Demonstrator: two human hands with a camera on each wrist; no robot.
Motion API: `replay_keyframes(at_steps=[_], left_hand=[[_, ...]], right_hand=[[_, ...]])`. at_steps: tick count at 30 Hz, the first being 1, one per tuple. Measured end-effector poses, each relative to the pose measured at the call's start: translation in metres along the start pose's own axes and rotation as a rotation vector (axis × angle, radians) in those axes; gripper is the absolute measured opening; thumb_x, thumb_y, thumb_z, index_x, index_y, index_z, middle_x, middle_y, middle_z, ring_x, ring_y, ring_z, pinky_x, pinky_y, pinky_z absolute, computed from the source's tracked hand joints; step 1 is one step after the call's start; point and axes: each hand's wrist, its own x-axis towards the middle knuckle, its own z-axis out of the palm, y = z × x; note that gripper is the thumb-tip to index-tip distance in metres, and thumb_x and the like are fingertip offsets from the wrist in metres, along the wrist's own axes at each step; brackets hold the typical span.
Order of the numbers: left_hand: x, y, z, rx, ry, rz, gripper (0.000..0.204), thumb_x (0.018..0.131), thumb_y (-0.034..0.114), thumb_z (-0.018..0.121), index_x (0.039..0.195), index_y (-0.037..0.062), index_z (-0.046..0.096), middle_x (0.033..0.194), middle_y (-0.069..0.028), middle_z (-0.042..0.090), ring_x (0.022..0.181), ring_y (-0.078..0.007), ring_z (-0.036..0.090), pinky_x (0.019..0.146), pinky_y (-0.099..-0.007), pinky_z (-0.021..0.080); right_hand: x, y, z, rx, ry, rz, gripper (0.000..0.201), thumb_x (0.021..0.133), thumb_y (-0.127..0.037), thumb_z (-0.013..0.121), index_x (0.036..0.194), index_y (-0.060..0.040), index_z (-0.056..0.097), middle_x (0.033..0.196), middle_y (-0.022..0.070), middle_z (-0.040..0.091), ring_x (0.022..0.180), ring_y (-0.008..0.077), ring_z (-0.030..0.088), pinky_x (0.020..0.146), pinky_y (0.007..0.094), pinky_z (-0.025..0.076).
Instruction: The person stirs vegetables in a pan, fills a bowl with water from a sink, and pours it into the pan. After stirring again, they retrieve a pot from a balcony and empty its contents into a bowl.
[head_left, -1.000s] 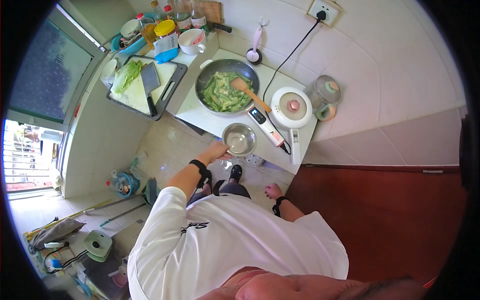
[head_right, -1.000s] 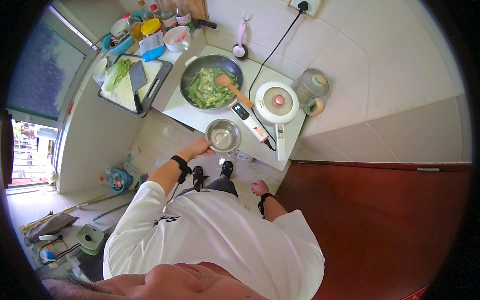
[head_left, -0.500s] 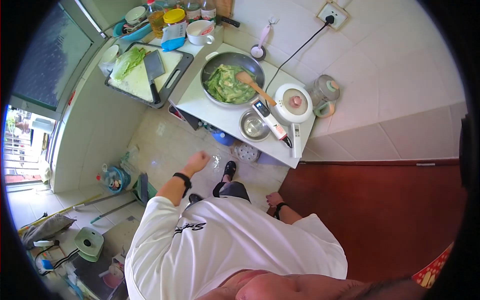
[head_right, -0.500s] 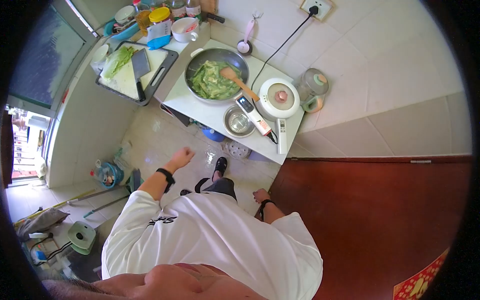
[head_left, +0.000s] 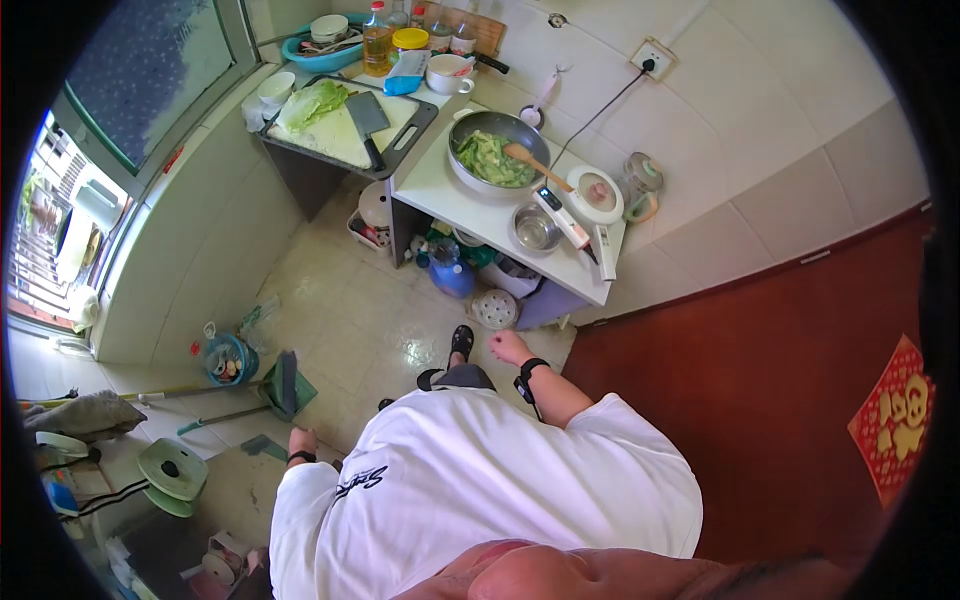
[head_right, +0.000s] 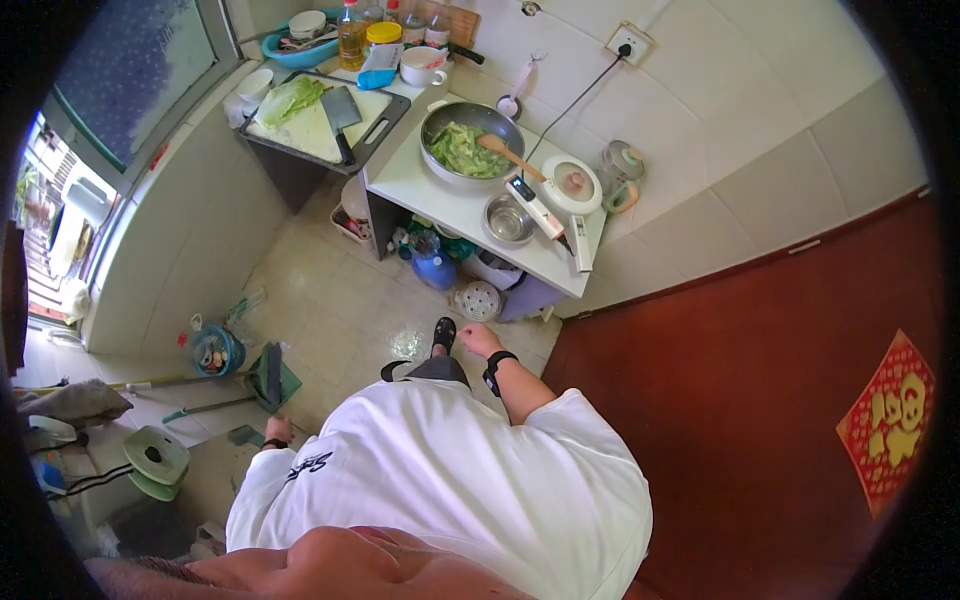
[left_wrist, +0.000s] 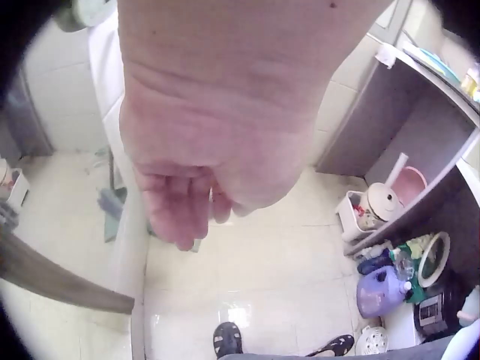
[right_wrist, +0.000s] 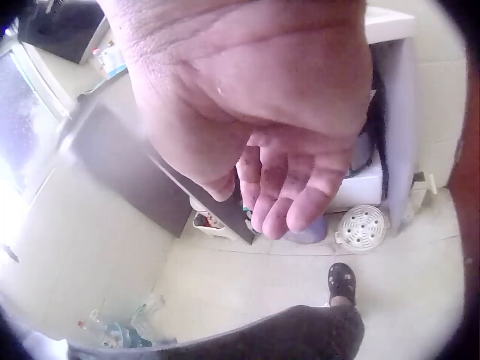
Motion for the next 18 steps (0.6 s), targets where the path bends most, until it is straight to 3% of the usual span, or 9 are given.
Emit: replay_keyframes(at_steps=[2, 5, 9, 11, 14, 18], left_hand=[[-0.010, -0.018, 0.002, -0.182, -0.045, -0.090, 0.029, 0.087, 0.020, 0.055, 0.096, -0.0064, 0.061, 0.069, -0.0168, 0.063, 0.053, -0.0250, 0.062, 0.047, -0.0364, 0.048], [-0.007, -0.031, 0.013, -0.379, -0.021, -0.119, 0.030, 0.087, 0.017, 0.053, 0.105, -0.0062, 0.057, 0.077, -0.0154, 0.064, 0.056, -0.0248, 0.062, 0.044, -0.0353, 0.045], [-0.002, -0.025, 0.019, -0.501, -0.057, -0.079, 0.027, 0.086, 0.016, 0.053, 0.100, -0.0061, 0.059, 0.073, -0.0126, 0.063, 0.055, -0.0223, 0.061, 0.045, -0.0336, 0.045], [0.014, -0.021, 0.024, -0.468, -0.082, 0.055, 0.021, 0.084, 0.014, 0.054, 0.091, -0.0055, 0.060, 0.068, -0.0095, 0.061, 0.052, -0.0201, 0.058, 0.047, -0.0321, 0.046], [0.019, -0.001, 0.019, -0.506, -0.053, 0.090, 0.018, 0.083, 0.013, 0.055, 0.084, -0.0046, 0.060, 0.064, -0.0076, 0.059, 0.053, -0.0194, 0.058, 0.048, -0.0313, 0.046], [0.014, 0.038, -0.010, -0.428, 0.021, 0.064, 0.018, 0.084, 0.013, 0.054, 0.085, -0.0046, 0.060, 0.063, -0.0077, 0.059, 0.053, -0.0192, 0.058, 0.048, -0.0314, 0.046]], right_hand=[[-0.011, -0.006, 0.016, -0.067, 0.021, -0.059, 0.023, 0.085, -0.022, 0.053, 0.079, -0.0032, 0.064, 0.065, 0.0049, 0.060, 0.052, 0.0132, 0.056, 0.045, 0.0273, 0.045], [-0.023, 0.022, 0.023, -0.155, -0.076, 0.030, 0.024, 0.085, -0.025, 0.054, 0.076, -0.0045, 0.064, 0.064, 0.0043, 0.060, 0.052, 0.0136, 0.056, 0.045, 0.0279, 0.045], [-0.050, 0.065, 0.016, -0.188, -0.109, 0.342, 0.027, 0.084, -0.028, 0.056, 0.070, -0.0057, 0.063, 0.060, 0.0040, 0.059, 0.047, 0.0155, 0.055, 0.044, 0.0293, 0.045], [-0.064, 0.064, 0.010, -0.223, -0.101, 0.444, 0.026, 0.084, -0.025, 0.056, 0.072, -0.0038, 0.063, 0.065, 0.0063, 0.062, 0.050, 0.0166, 0.057, 0.045, 0.0305, 0.046], [-0.060, 0.081, 0.016, -0.187, -0.050, 0.473, 0.025, 0.084, -0.023, 0.056, 0.076, -0.0012, 0.064, 0.072, 0.0097, 0.065, 0.055, 0.0187, 0.060, 0.048, 0.0323, 0.049], [-0.035, 0.059, 0.029, -0.124, -0.067, 0.492, 0.026, 0.083, -0.024, 0.057, 0.081, 0.0009, 0.064, 0.077, 0.0120, 0.067, 0.059, 0.0204, 0.062, 0.051, 0.0338, 0.051]])
